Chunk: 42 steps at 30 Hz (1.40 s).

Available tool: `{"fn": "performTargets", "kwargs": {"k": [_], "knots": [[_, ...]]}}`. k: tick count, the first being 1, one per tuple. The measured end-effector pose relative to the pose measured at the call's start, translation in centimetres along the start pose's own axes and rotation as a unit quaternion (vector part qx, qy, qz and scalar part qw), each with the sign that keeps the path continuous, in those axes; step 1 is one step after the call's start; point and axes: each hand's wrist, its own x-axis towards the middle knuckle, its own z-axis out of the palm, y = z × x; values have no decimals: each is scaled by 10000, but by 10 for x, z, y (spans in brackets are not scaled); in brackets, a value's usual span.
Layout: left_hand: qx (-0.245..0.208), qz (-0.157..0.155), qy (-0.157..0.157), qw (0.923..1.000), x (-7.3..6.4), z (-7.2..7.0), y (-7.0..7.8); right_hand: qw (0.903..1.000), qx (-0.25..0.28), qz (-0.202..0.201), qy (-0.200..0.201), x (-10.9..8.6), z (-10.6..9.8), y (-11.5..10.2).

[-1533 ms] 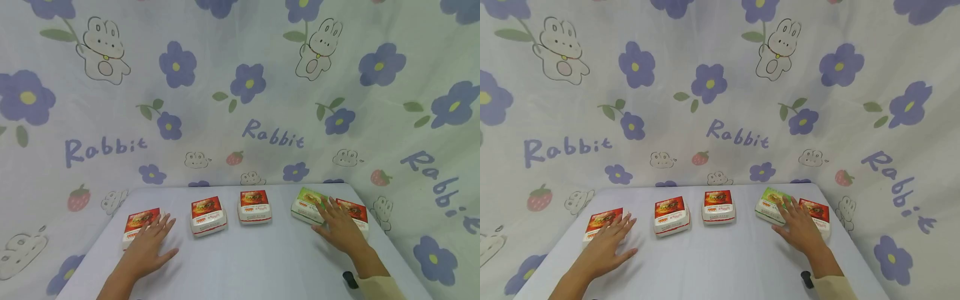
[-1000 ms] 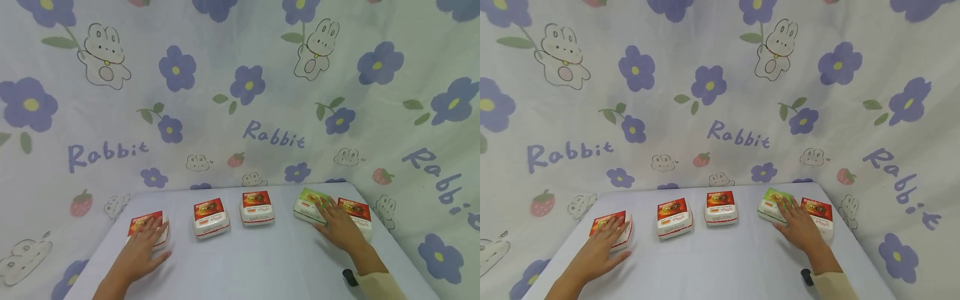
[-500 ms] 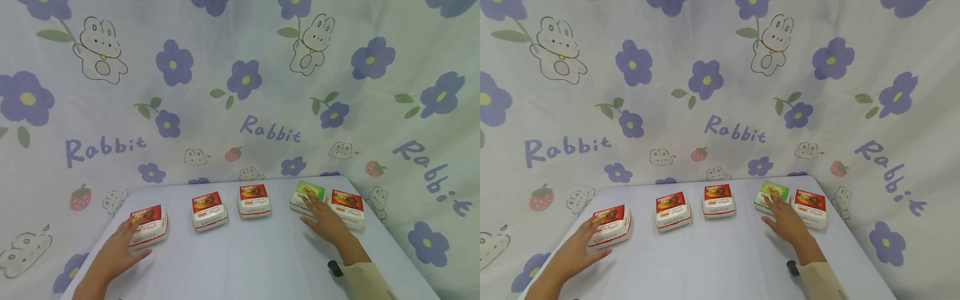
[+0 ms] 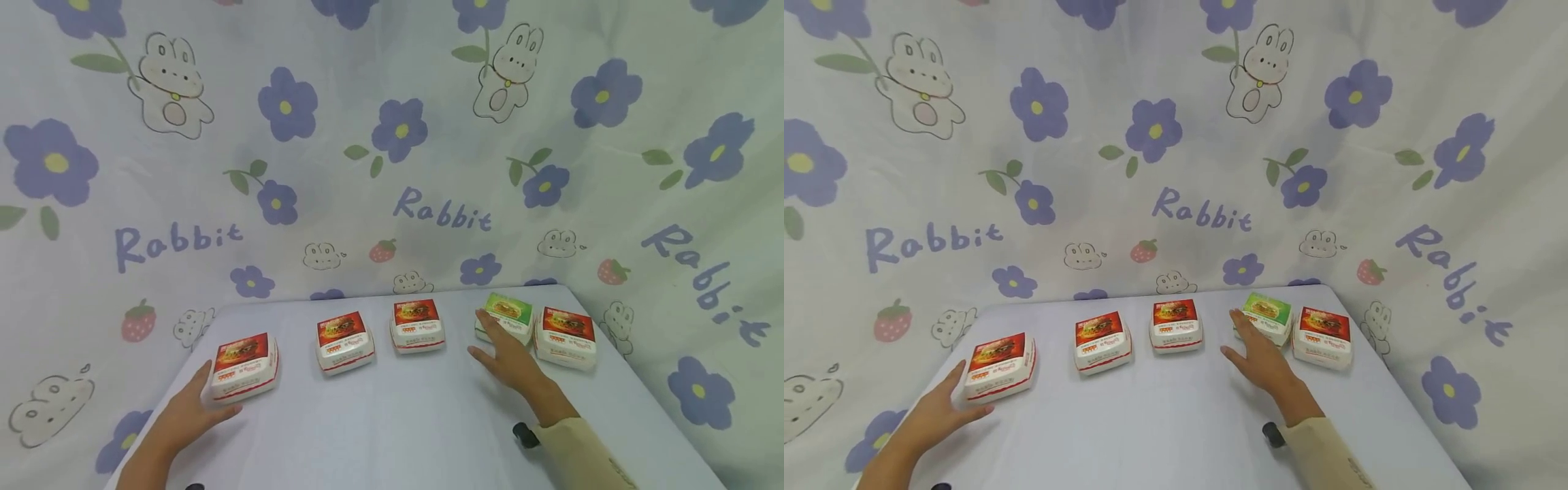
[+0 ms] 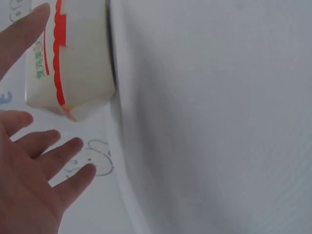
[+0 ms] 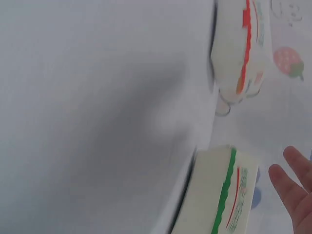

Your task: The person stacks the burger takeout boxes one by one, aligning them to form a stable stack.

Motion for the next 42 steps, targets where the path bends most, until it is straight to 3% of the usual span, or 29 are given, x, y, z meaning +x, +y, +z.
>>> {"fn": "performTargets", "kwargs": {"k": [6, 21, 26, 30, 35, 42], "knots": [[-24, -245, -204, 9995, 7, 3, -3, 9990, 331, -272, 80, 12, 17, -17], [-96, -446, -340, 9984, 20, 5, -2, 9973, 676, -183, -207, 35, 50, -52], [-99, -558, -406, 9976, 22, 3, -2, 9959, 694, -520, -265, 42, 59, -71], [31, -411, -302, 9987, 21, 1, -2, 9936, 754, -731, -422, 49, 69, -84], [196, -269, -165, 9993, 20, -1, -3, 9888, 1081, -662, -786, 58, 81, -96], [144, -427, -437, 9980, 28, -6, -4, 9837, 1253, -842, -977, 71, 97, -101]]}}
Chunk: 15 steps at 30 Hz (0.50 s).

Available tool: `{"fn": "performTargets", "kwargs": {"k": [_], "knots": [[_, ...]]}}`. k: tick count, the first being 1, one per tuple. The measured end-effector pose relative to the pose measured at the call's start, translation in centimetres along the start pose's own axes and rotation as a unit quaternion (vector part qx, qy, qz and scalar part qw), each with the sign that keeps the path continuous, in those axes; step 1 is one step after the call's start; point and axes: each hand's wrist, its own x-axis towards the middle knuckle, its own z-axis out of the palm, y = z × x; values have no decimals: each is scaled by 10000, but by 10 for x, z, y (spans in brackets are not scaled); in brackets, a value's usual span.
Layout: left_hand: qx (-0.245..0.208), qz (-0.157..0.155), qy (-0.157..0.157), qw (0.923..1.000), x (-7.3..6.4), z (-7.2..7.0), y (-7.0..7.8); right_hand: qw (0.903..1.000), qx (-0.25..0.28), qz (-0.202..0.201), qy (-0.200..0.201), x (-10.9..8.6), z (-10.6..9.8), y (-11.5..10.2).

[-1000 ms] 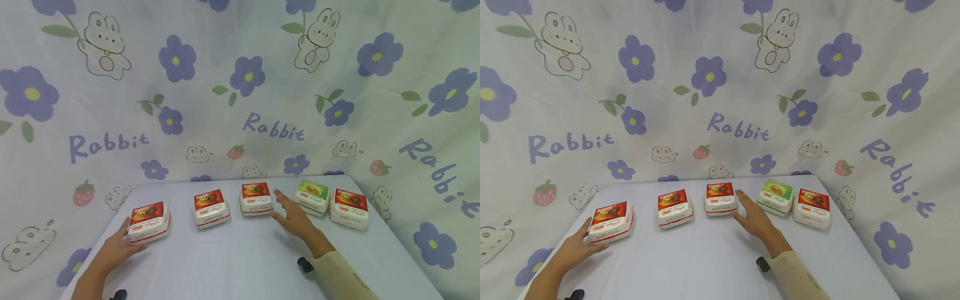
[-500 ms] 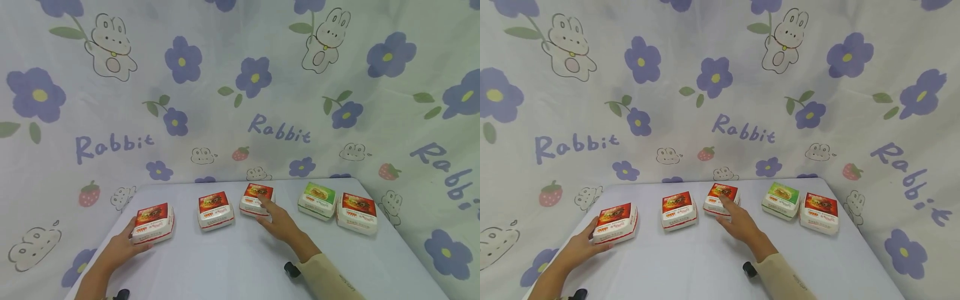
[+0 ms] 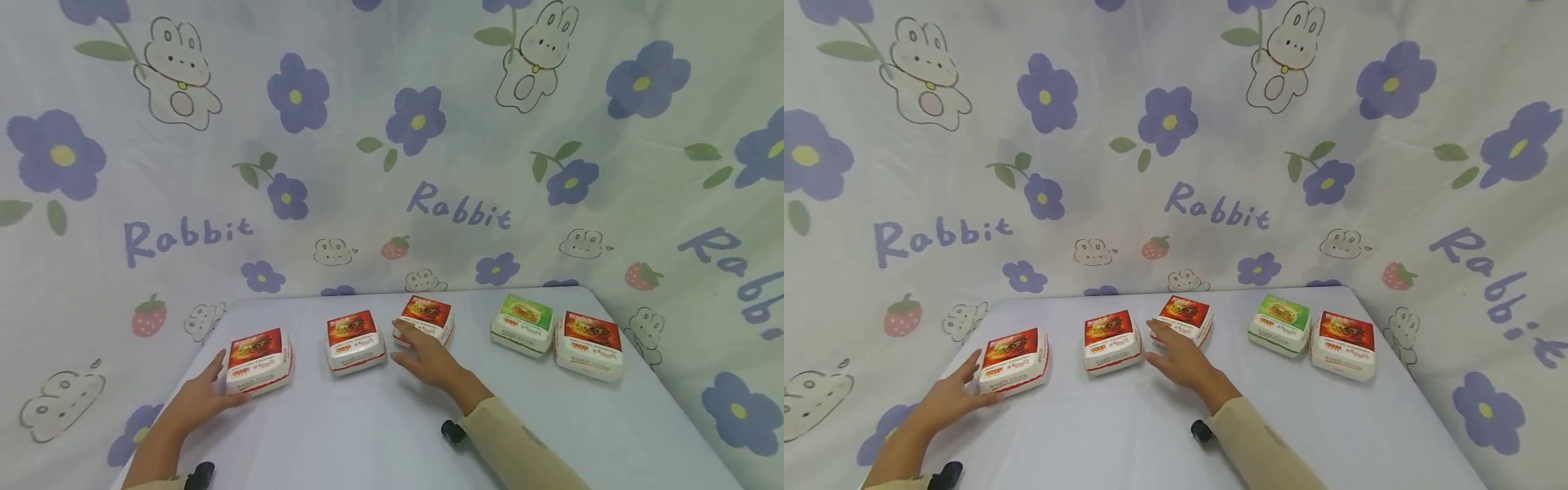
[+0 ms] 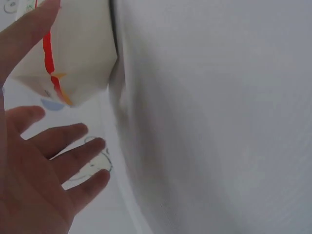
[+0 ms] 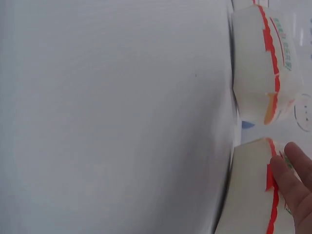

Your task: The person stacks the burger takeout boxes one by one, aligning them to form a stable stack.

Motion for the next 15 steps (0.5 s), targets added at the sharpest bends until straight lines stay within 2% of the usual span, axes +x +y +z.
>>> {"fn": "performTargets", "kwargs": {"k": [4, 10, 15], "knots": [[-221, 11, -100, 9997, 9, 0, -4, 9999, 26, -1, -124, 10, 5, 0], [-595, 438, 71, 9972, 23, 13, -13, 9992, -274, 205, -204, 22, 9, 1], [-722, 396, 178, 9964, 29, 19, -10, 9980, -169, 450, -416, 31, 13, 1]]}}
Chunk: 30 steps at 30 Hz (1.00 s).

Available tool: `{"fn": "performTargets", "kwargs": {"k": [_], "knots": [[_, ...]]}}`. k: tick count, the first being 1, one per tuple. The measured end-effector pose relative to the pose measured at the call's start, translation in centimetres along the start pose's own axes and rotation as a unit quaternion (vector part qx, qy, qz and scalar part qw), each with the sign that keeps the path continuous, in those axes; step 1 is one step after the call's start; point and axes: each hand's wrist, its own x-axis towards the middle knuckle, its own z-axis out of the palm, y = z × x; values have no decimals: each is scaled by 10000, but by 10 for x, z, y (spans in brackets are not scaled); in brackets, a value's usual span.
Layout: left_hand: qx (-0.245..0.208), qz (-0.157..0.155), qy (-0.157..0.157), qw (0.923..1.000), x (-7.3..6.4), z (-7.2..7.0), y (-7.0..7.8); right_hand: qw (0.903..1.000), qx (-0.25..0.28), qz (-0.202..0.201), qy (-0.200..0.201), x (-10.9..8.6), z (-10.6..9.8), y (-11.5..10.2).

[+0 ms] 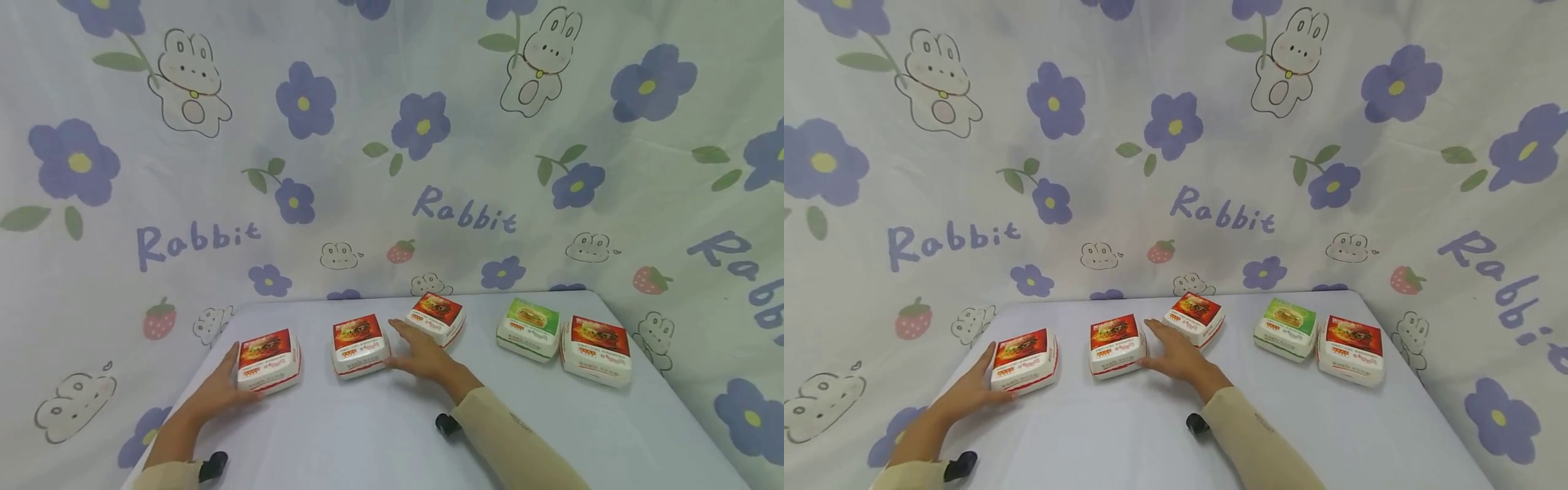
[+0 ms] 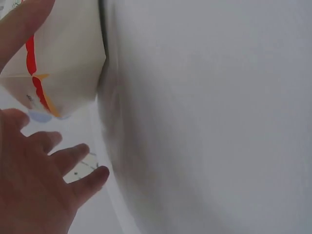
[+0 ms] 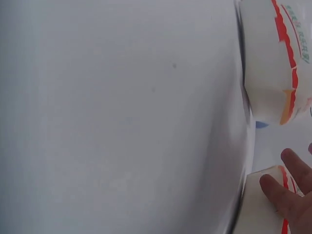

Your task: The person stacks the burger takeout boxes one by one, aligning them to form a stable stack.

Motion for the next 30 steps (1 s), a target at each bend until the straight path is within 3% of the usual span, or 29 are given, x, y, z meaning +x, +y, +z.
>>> {"fn": "performTargets", "kwargs": {"k": [9, 17, 22, 30], "knots": [[-118, 89, 134, 9998, 11, 5, 16, 9992, 0, 140, -381, 25, 9, -5], [-86, -67, 180, 9998, 13, 9, 20, 9972, -17, 306, -678, 43, 21, -2], [-96, -98, 273, 9995, 10, 10, 21, 9969, -166, 227, -732, 46, 27, -3], [-297, -52, 350, 9989, 6, 6, 29, 9976, 151, 194, -643, 46, 31, -7]]}}
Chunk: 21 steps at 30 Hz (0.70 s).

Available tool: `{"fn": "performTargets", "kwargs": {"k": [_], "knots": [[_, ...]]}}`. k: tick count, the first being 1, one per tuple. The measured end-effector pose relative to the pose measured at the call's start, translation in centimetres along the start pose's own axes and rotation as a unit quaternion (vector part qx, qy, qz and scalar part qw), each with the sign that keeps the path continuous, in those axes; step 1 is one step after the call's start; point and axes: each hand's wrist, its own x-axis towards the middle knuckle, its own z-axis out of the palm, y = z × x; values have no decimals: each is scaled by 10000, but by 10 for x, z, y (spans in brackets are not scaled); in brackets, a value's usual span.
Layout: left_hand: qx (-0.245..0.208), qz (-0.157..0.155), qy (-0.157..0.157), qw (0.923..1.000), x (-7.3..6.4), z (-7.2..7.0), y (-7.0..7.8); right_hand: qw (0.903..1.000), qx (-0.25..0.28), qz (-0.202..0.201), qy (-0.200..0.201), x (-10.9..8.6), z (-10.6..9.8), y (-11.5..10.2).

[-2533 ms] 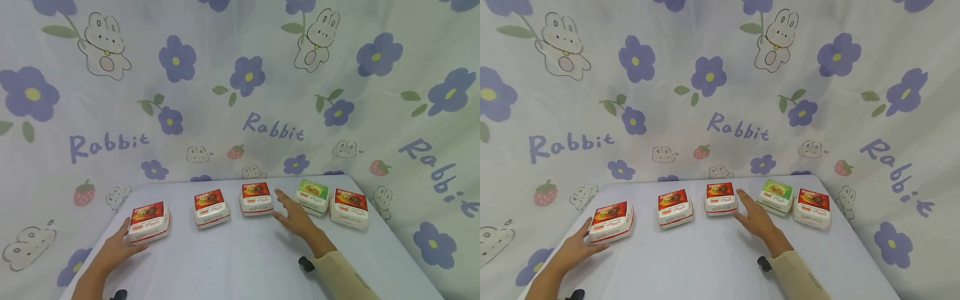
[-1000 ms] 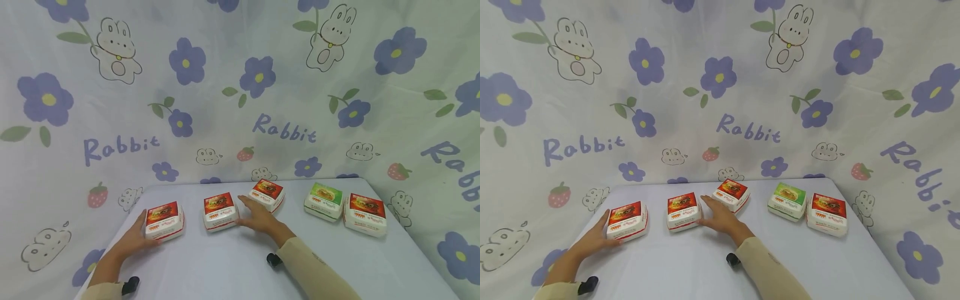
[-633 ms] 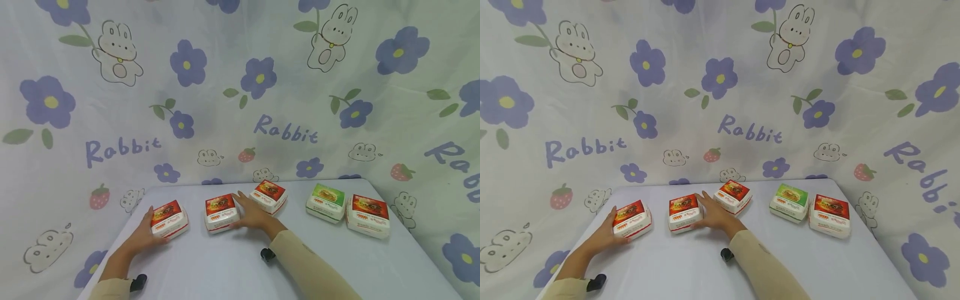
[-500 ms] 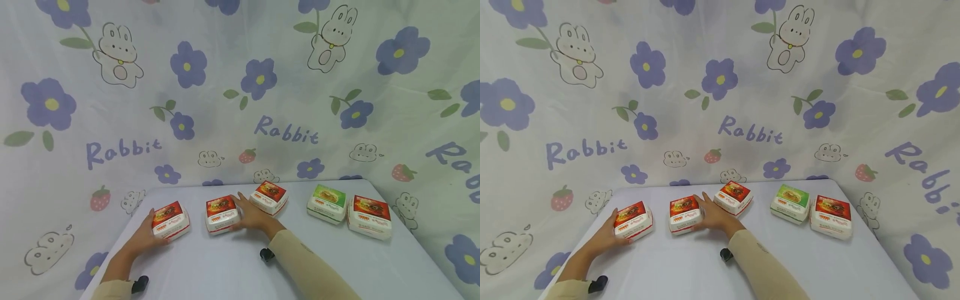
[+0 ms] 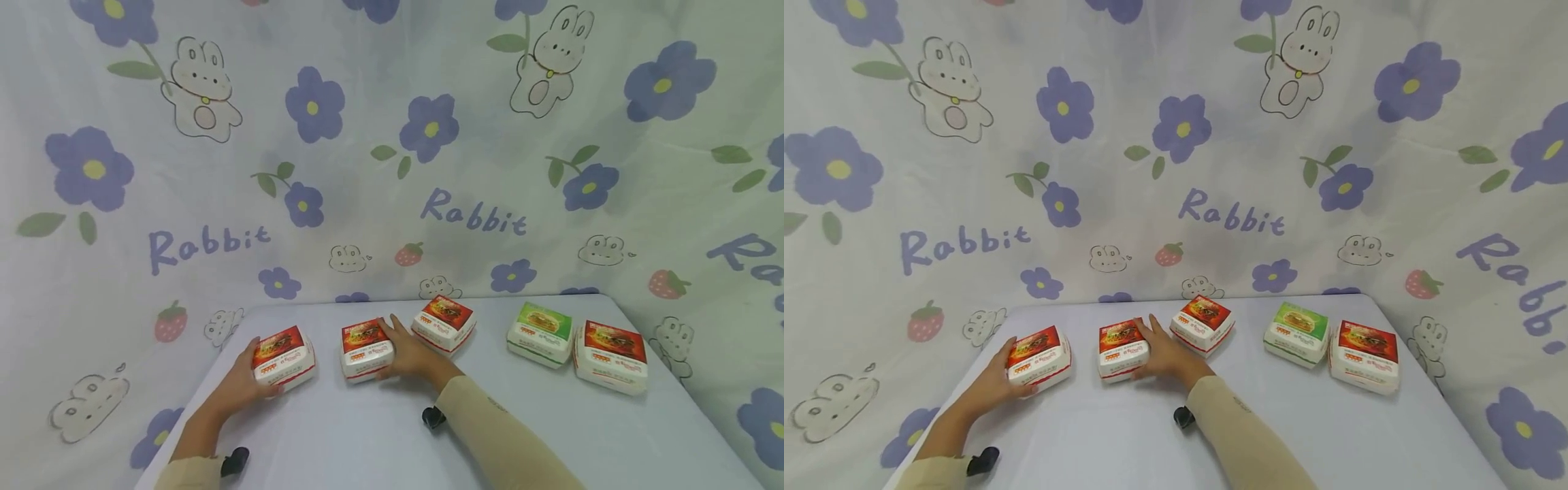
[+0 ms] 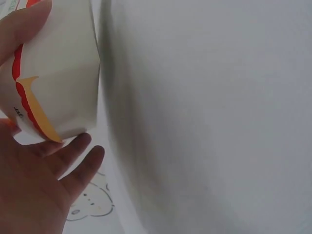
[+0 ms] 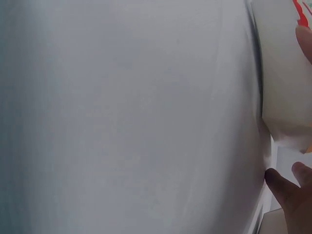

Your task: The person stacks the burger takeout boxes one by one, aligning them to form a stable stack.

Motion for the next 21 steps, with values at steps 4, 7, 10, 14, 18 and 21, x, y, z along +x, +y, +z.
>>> {"fn": "performTargets", "kwargs": {"k": [4, 7, 10, 14, 18, 21], "knots": [[33, 52, 33, 10000, 1, -2, 7, 10000, 31, 5, -55, -3, -2, -1], [63, 141, 100, 9998, 0, -4, 12, 10000, 57, -32, -8, -4, -1, -1], [50, 257, 169, 9995, 0, -6, 16, 9999, 36, -82, 124, -6, 2, 1], [-24, 367, 229, 9991, 0, -7, 23, 9996, 35, -135, 264, -10, 4, 4], [-64, 488, 247, 9985, 1, -8, 33, 9991, 49, -190, 369, -16, 4, 6], [-128, 575, 267, 9979, 1, -10, 42, 9987, 75, -252, 426, -21, 1, 3]]}}
